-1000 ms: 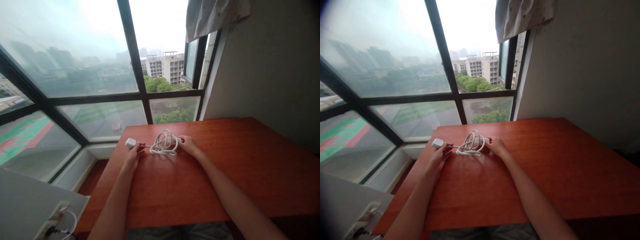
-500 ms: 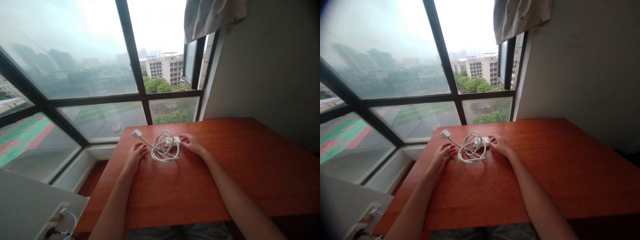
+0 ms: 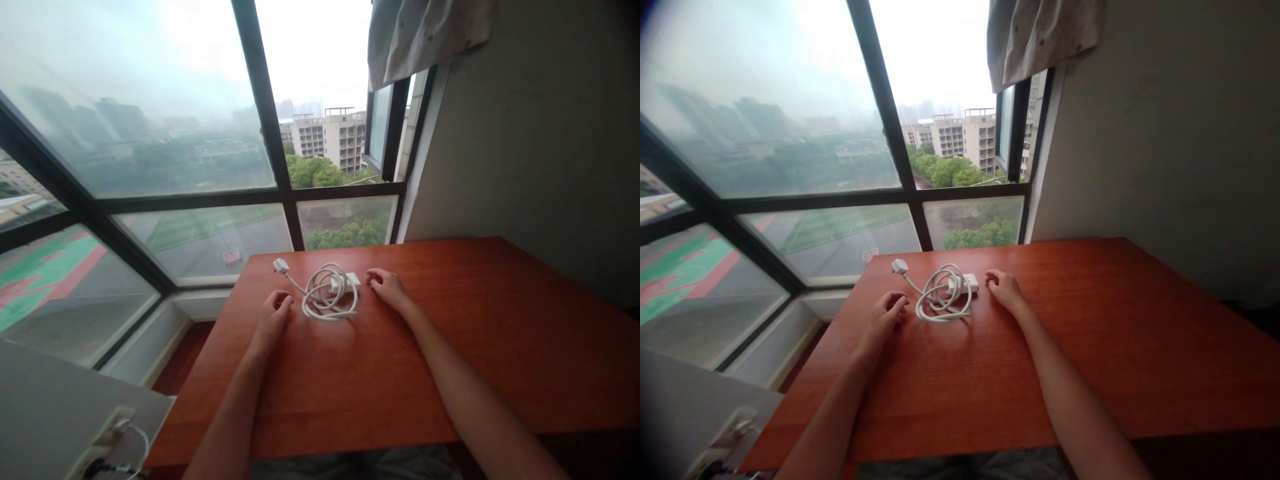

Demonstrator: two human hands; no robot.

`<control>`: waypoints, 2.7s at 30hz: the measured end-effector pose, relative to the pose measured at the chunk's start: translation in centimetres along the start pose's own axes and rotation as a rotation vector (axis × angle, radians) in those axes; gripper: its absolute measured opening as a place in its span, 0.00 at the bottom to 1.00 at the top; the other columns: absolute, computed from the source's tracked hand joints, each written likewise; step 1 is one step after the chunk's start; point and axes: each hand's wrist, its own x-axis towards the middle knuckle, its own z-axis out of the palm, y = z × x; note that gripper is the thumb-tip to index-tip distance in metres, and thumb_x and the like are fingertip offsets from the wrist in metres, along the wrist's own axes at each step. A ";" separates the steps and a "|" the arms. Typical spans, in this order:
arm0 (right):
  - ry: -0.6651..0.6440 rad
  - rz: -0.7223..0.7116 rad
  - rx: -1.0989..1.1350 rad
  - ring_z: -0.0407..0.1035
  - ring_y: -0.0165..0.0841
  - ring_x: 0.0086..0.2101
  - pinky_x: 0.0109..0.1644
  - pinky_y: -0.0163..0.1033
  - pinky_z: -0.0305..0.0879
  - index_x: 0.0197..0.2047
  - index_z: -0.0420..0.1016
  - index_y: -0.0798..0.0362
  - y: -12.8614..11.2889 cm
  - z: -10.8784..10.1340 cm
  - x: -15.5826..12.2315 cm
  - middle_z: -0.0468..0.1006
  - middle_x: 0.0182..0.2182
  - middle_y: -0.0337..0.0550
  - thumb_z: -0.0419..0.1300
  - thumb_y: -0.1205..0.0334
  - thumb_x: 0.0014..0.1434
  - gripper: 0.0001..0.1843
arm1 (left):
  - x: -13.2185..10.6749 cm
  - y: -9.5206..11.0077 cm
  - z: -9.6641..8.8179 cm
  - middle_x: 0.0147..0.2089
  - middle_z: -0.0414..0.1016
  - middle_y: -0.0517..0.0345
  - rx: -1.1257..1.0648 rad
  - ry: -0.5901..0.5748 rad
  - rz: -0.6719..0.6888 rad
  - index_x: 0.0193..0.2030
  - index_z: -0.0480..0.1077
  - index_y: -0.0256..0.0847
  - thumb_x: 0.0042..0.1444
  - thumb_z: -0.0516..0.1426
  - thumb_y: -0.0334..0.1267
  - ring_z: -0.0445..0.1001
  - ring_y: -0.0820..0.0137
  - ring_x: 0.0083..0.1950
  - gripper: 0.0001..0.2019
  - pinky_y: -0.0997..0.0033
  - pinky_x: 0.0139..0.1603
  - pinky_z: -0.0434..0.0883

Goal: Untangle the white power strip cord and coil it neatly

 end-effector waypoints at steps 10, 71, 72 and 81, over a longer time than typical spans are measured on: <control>-0.011 -0.002 -0.054 0.75 0.33 0.38 0.47 0.37 0.67 0.43 0.77 0.54 -0.4 0.1 -0.2 0.81 0.36 0.43 0.53 0.72 0.52 0.17 | -2.2 5.2 3.8 0.53 0.73 0.52 0.560 -0.506 0.742 0.50 0.72 0.47 0.59 0.54 0.35 0.71 0.61 0.53 0.13 0.61 0.55 0.65; -0.038 -0.057 -0.124 0.72 0.33 0.37 0.48 0.38 0.66 0.46 0.75 0.54 -0.4 1.2 -0.3 0.79 0.37 0.44 0.53 0.73 0.51 0.20 | 0.9 2.9 10.2 0.42 0.73 0.51 0.427 -0.380 0.552 0.52 0.70 0.41 0.62 0.50 0.37 0.72 0.69 0.37 0.14 0.71 0.39 0.68; -0.040 -0.065 -0.127 0.72 0.33 0.37 0.48 0.38 0.66 0.46 0.76 0.54 -0.4 1.2 -0.3 0.79 0.38 0.44 0.53 0.73 0.51 0.20 | 0.9 2.9 10.2 0.42 0.73 0.51 0.428 -0.380 0.554 0.52 0.70 0.41 0.62 0.50 0.37 0.72 0.69 0.37 0.14 0.72 0.39 0.68; -0.026 -0.010 -0.115 0.73 0.33 0.37 0.47 0.37 0.67 0.53 0.71 0.52 -0.2 1.3 -0.2 0.80 0.35 0.42 0.53 0.73 0.51 0.25 | 0.8 2.8 10.4 0.42 0.73 0.52 0.455 -0.335 0.559 0.52 0.70 0.42 0.63 0.49 0.38 0.73 0.69 0.37 0.14 0.71 0.40 0.68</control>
